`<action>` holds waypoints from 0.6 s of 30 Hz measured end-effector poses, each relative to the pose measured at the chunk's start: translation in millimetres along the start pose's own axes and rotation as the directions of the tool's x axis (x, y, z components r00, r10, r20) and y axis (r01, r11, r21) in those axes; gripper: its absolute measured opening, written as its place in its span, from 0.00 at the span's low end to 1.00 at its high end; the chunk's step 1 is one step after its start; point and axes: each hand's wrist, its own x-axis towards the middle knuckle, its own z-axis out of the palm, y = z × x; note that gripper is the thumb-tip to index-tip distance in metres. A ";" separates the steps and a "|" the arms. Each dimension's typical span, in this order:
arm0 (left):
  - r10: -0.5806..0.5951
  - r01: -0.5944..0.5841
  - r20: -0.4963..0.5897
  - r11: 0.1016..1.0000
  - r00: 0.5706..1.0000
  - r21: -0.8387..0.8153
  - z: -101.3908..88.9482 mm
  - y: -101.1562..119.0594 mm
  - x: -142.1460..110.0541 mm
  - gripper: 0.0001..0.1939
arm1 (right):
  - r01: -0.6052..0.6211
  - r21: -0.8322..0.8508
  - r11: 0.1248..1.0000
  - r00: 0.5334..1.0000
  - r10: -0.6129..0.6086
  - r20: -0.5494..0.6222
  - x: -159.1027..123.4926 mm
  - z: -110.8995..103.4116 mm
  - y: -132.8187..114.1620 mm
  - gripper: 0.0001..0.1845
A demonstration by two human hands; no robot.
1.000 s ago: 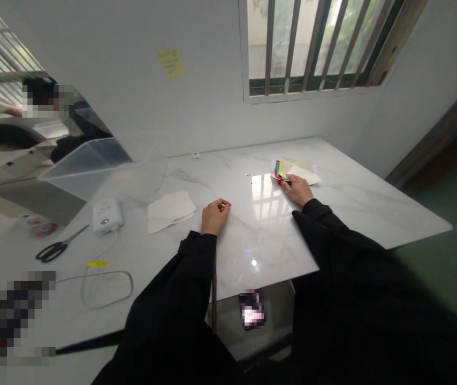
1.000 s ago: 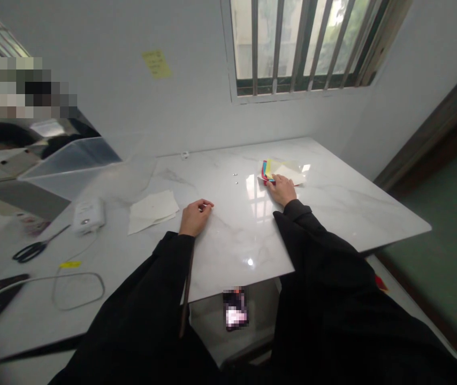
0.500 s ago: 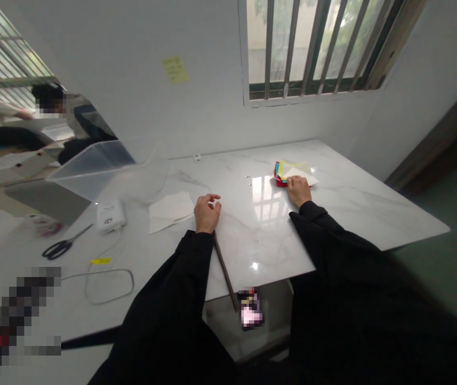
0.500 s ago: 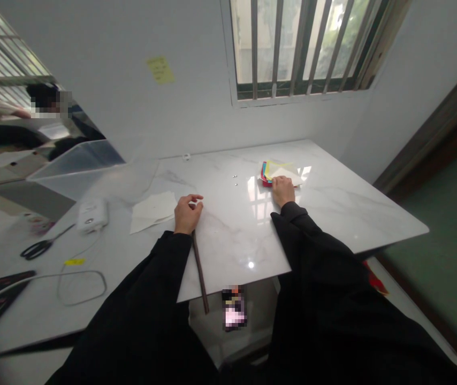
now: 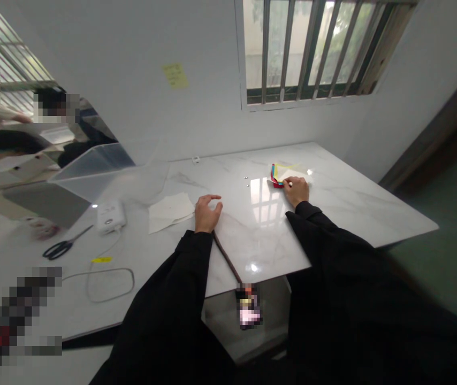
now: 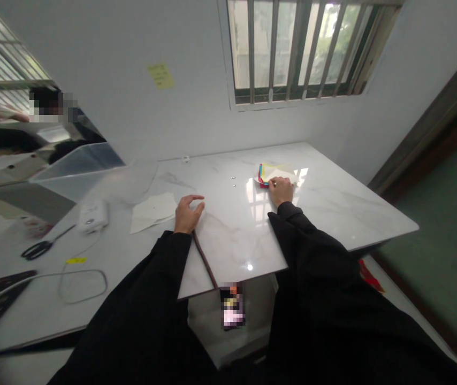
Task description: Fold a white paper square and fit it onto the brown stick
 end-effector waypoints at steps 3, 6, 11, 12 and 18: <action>0.023 -0.023 0.021 1.000 1.000 -0.018 0.9 0.2 -0.2 0.11 | -0.002 0.070 0.998 0.997 0.008 -0.080 0.0 -4.1 -0.3 0.15; 0.031 -0.031 0.018 0.999 0.999 -0.032 -0.5 2.2 -0.5 0.11 | -0.027 0.153 0.988 0.979 0.058 -0.196 0.6 -11.4 -0.3 0.16; 0.110 -0.120 -0.064 0.977 0.992 -0.175 -6.6 15.3 -4.2 0.09 | -0.091 0.284 0.954 0.914 0.193 -0.357 -2.2 -31.3 -11.2 0.23; 0.107 -0.118 -0.063 0.969 0.992 -0.219 -7.2 18.8 -5.1 0.09 | -0.078 0.299 0.951 0.912 0.189 -0.363 -3.6 -34.8 -16.4 0.25; -0.032 0.068 0.080 0.857 0.996 -0.511 -5.0 31.8 -4.1 0.21 | 0.089 0.340 0.936 0.942 0.032 -0.334 -22.7 -35.0 -72.5 0.25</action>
